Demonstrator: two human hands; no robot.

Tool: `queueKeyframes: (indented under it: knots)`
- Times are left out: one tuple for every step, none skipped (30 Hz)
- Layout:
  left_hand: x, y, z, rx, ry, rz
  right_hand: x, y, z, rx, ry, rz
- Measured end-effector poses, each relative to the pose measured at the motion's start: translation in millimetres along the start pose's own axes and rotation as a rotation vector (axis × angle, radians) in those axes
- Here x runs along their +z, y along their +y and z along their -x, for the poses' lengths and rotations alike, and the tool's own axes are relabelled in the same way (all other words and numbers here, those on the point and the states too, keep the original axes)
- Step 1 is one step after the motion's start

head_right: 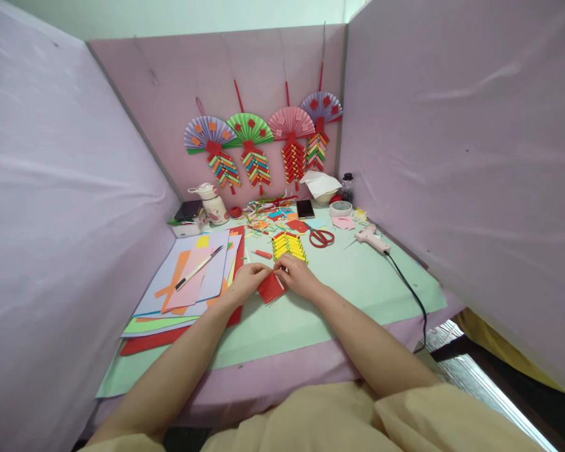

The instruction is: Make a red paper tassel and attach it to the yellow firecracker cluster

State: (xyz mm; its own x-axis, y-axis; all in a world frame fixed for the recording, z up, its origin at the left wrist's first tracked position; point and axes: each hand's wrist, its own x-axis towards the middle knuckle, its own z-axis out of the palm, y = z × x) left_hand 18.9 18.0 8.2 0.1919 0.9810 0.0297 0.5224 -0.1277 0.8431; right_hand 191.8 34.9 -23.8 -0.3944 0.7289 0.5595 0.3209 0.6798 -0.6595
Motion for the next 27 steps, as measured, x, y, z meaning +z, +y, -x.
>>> queueKeyframes:
  knots:
    - [0.3,0.2,0.0,0.011,0.0,-0.018,0.9,1.2,0.3,0.007,-0.011,0.008]
    - [0.6,0.2,-0.1,0.023,0.002,-0.038,2.0,2.7,0.6,0.013,-0.021,0.018]
    - [0.9,0.0,-0.2,0.035,0.006,-0.056,3.2,4.2,1.0,0.018,-0.029,0.028]
    - [1.2,-0.2,-0.4,0.042,0.011,-0.068,4.4,5.5,1.2,0.022,-0.034,0.038]
    - [1.4,-0.7,-0.6,0.044,0.018,-0.072,5.5,6.5,1.4,0.024,-0.038,0.046]
    - [1.6,-1.4,-0.9,0.043,0.023,-0.066,6.2,6.8,1.4,0.025,-0.039,0.049]
    - [1.7,-2.4,-1.4,0.039,0.027,-0.051,6.5,6.5,1.3,0.026,-0.038,0.046]
    - [1.8,-3.7,-2.0,0.031,0.033,-0.03,6.3,5.3,1.0,0.027,-0.036,0.038]
    - [1.7,-5.4,-2.8,0.021,0.044,-0.004,5.6,3.4,0.5,0.028,-0.031,0.024]
    - [1.6,-7.3,-3.9,0.008,0.059,0.025,4.5,0.9,0.0,0.028,-0.025,0.005]
    - [1.3,-9.6,-5.2,-0.008,0.08,0.056,3.0,-1.9,-0.4,0.029,-0.014,-0.021]
    - [1.0,-11.9,-6.7,-0.025,0.104,0.088,1.3,-4.7,-0.7,0.034,0.001,-0.051]
    - [0.5,-14.4,-8.4,-0.045,0.132,0.121,-0.6,-7.0,-0.7,0.046,0.021,-0.086]
    - [-0.1,-16.9,-10.2,-0.067,0.159,0.155,-2.6,-8.7,-0.4,0.068,0.045,-0.126]
    - [-0.8,-19.3,-12.1,-0.091,0.185,0.193,-4.8,-9.3,0.0,0.1,0.071,-0.174]
    - [-1.7,-21.5,-14.0,-0.118,0.209,0.237,-7.3,-8.7,0.4,0.135,0.097,-0.23]
    - [-2.6,-23.5,-15.8,-0.141,0.232,0.285,-10.4,-6.6,0.6,0.17,0.127,-0.29]
    - [-3.5,-25.1,-17.5,-0.16,0.253,0.331,-14.6,-3.0,0.2,0.201,0.162,-0.344]
    - [-4.4,-26.2,-18.8,-0.171,0.27,0.371,-20.1,2.1,-1.1,0.228,0.202,-0.38]
    - [-5.1,-26.8,-19.8,-0.173,0.285,0.4,-27.5,8.7,-3.7,0.261,0.251,-0.382]
    - [-5.5,-26.8,-20.4,-0.173,0.291,0.421,-37.0,16.6,-7.7,0.303,0.306,-0.349]
    - [-5.6,-26.2,-20.4,-0.178,0.287,0.438,-48.6,25.7,-13.3,0.358,0.36,-0.281]
    - [-5.3,-25.0,-19.8,-0.192,0.267,0.454,-62.3,35.7,-20.2,0.438,0.417,-0.174]
    - [-4.6,-23.4,-18.7,-0.209,0.235,0.471,-77.6,46.2,-28.2,0.485,0.464,-0.116]
    - [-3.6,-21.5,-17.2,-0.223,0.193,0.485,-93.7,57.0,-36.7,0.517,0.498,-0.074]
    - [-2.2,-19.6,-15.3,-0.227,0.151,0.488,-109.9,67.4,-45.1,0.548,0.536,-0.03]
    - [-0.7,-17.8,-13.3,-0.214,0.121,0.47,-125.2,77.0,-52.8,0.578,0.573,0.013]
